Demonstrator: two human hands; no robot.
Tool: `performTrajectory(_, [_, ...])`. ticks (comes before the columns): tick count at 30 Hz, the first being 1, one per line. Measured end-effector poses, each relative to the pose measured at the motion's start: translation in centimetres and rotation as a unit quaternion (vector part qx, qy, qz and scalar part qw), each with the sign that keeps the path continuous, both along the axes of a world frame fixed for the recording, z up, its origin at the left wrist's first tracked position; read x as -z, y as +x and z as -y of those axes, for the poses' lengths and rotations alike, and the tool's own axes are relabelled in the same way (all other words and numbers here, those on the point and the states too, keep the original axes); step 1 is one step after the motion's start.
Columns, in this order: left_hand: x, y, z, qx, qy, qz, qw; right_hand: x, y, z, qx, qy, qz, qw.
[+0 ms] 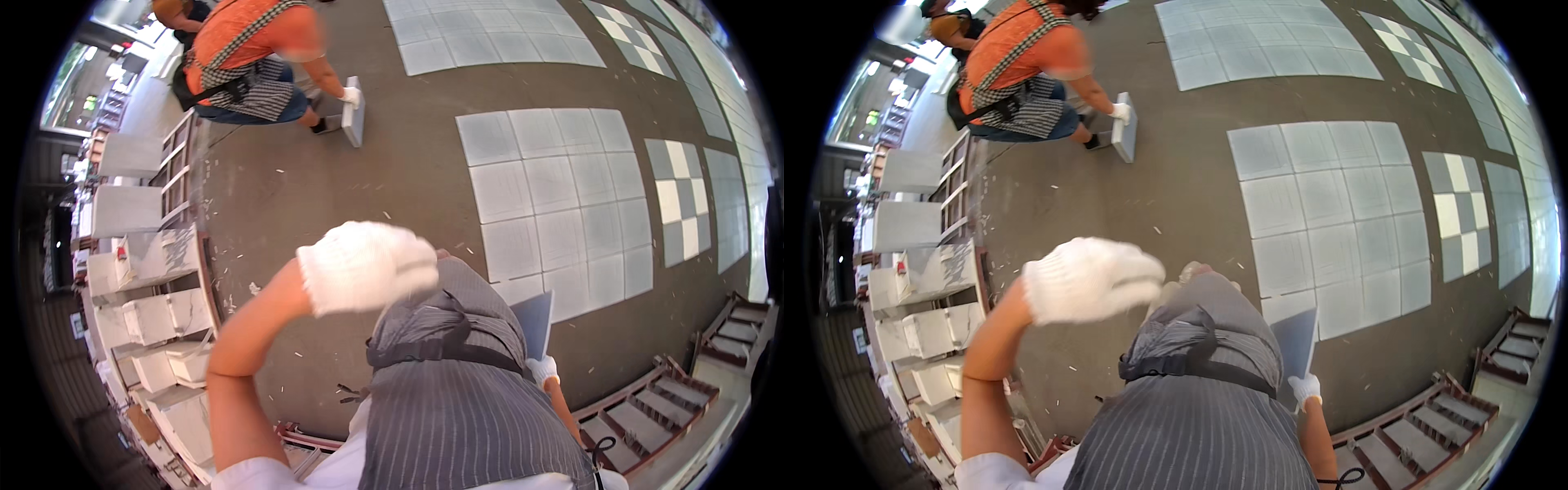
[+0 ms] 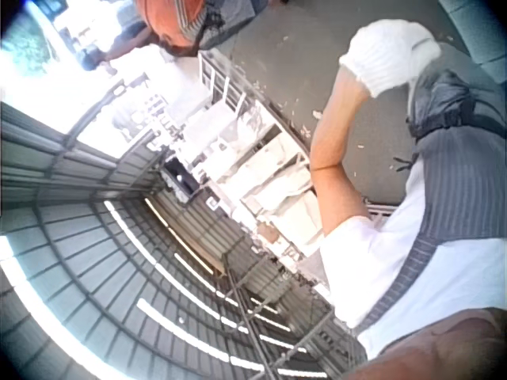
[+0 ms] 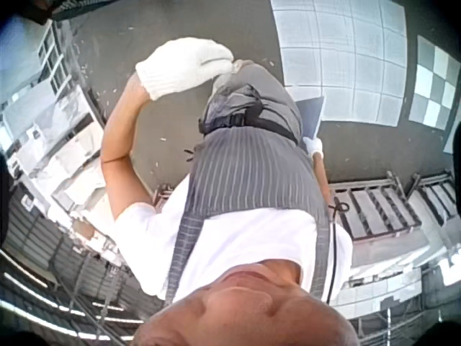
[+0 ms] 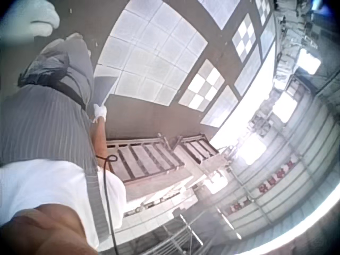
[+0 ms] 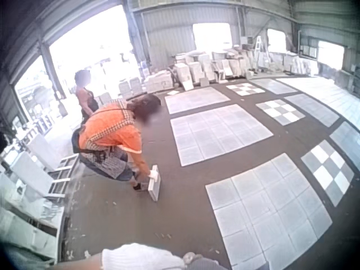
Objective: The person places square gray tiles onto a prepared floor surface, aligning them in a grid pattern. The person adjusts tile positions and inserts spacers between tiles to maintain consistent gaps.
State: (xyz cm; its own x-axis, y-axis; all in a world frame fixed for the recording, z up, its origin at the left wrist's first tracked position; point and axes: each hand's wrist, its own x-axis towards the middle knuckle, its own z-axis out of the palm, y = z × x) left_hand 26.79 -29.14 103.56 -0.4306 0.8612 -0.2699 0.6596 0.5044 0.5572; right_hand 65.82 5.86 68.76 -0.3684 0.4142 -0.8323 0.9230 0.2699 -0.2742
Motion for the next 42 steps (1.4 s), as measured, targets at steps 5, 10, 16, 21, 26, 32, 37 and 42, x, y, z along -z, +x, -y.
performTrajectory(5, [22.4,5.0,11.4,-0.304,-0.314,-0.080,0.896,1.2,0.9,2.8,0.040,0.008,0.003,0.999])
performTrajectory(10, [31.6,16.7,18.7,-0.367,-0.333,0.359,0.791,1.8,0.6,2.1,-0.030,0.021,0.096,0.995])
performTrajectory(16, [34.9,21.1,20.2,-0.471,-0.244,0.316,0.787,3.1,0.6,0.6,0.051,-0.010,0.053,0.997])
performTrajectory(21, [30.7,16.5,15.0,-0.506,-0.169,0.286,0.796,3.8,-0.7,-0.1,-0.023,0.035,0.033,0.999])
performTrajectory(26, [29.7,15.4,14.0,-0.486,-0.125,0.238,0.832,6.0,-0.8,0.1,0.018,0.018,0.020,0.999])
performTrajectory(32, [28.7,16.7,13.7,-0.482,-0.177,0.269,0.815,5.3,-1.4,0.7,0.035,0.024,0.010,0.999])
performTrajectory(37, [29.8,20.4,15.8,-0.496,-0.200,0.280,0.797,6.5,-1.4,0.2,0.022,0.023,0.045,0.998])
performTrajectory(42, [29.8,22.8,16.7,-0.507,-0.197,0.279,0.791,8.0,-0.4,-0.6,0.034,0.011,0.045,0.998])
